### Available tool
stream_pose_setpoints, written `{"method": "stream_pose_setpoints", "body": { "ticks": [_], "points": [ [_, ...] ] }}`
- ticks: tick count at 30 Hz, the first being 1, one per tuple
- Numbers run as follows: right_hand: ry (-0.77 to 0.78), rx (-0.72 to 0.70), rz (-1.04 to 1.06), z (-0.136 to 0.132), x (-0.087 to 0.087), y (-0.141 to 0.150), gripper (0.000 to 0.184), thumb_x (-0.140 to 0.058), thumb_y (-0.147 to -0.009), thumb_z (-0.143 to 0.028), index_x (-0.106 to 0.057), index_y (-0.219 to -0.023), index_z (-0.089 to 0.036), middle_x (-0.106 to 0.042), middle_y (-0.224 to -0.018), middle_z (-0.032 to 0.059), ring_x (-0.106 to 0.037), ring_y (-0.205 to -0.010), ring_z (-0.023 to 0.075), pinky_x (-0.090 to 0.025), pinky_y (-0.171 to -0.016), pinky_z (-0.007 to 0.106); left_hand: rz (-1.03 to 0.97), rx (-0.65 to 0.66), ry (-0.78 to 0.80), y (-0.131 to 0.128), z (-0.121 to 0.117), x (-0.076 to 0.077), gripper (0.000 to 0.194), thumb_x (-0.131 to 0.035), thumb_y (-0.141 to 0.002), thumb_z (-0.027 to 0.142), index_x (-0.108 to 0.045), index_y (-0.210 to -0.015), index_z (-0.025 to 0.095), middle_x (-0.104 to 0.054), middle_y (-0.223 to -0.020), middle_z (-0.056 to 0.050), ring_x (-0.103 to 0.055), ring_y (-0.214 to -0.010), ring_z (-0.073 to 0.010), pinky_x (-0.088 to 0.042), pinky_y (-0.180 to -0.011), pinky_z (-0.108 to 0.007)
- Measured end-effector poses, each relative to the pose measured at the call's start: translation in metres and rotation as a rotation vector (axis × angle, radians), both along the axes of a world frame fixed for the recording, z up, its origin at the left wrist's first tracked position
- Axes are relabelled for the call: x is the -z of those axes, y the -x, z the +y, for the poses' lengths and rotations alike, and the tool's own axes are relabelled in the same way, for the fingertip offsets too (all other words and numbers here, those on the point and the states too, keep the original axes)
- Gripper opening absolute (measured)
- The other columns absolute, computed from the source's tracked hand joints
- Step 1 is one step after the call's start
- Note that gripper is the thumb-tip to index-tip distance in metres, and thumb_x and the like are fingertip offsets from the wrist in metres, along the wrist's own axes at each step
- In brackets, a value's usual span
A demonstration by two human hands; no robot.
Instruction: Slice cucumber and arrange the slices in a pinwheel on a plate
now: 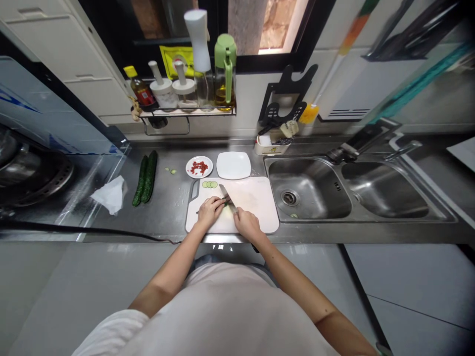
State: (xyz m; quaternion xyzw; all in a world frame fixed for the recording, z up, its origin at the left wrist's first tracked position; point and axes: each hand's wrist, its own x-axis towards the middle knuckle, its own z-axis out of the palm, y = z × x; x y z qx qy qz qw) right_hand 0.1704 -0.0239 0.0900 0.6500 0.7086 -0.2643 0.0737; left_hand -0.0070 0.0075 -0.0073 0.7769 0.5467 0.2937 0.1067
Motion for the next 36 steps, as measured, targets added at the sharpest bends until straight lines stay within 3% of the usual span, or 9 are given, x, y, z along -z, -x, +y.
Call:
{"method": "stream_pose_setpoints", "body": {
  "ticks": [24,36],
  "points": [
    [0.054,-0.039,-0.015,-0.013,0.01,-0.005,0.029,-0.036,-0.094,-0.02,-0.058,-0.111,-0.013,-0.068,-0.1,0.0163,-0.065,-0.094,0.0248,-0.042,-0.074,0.03,0.014,0.013,0.023,0.0,0.002,-0.002,0.022,-0.054,-0.092,0.029,-0.071,-0.105,0.025,-0.067,-0.103,-0.004,-0.059,-0.095,-0.0177,-0.048,-0.085,-0.031],
    [0.038,-0.041,0.007,0.004,0.006,0.007,0.031,-0.036,-0.093,-0.018,-0.059,-0.114,-0.012,-0.068,-0.103,0.0166,-0.064,-0.098,0.0243,-0.043,-0.078,0.03,0.024,0.028,0.039,0.002,0.002,-0.002,0.023,-0.053,-0.093,0.029,-0.07,-0.108,0.025,-0.066,-0.106,-0.004,-0.059,-0.097,-0.0179,-0.048,-0.086,-0.031]
  ]
}}
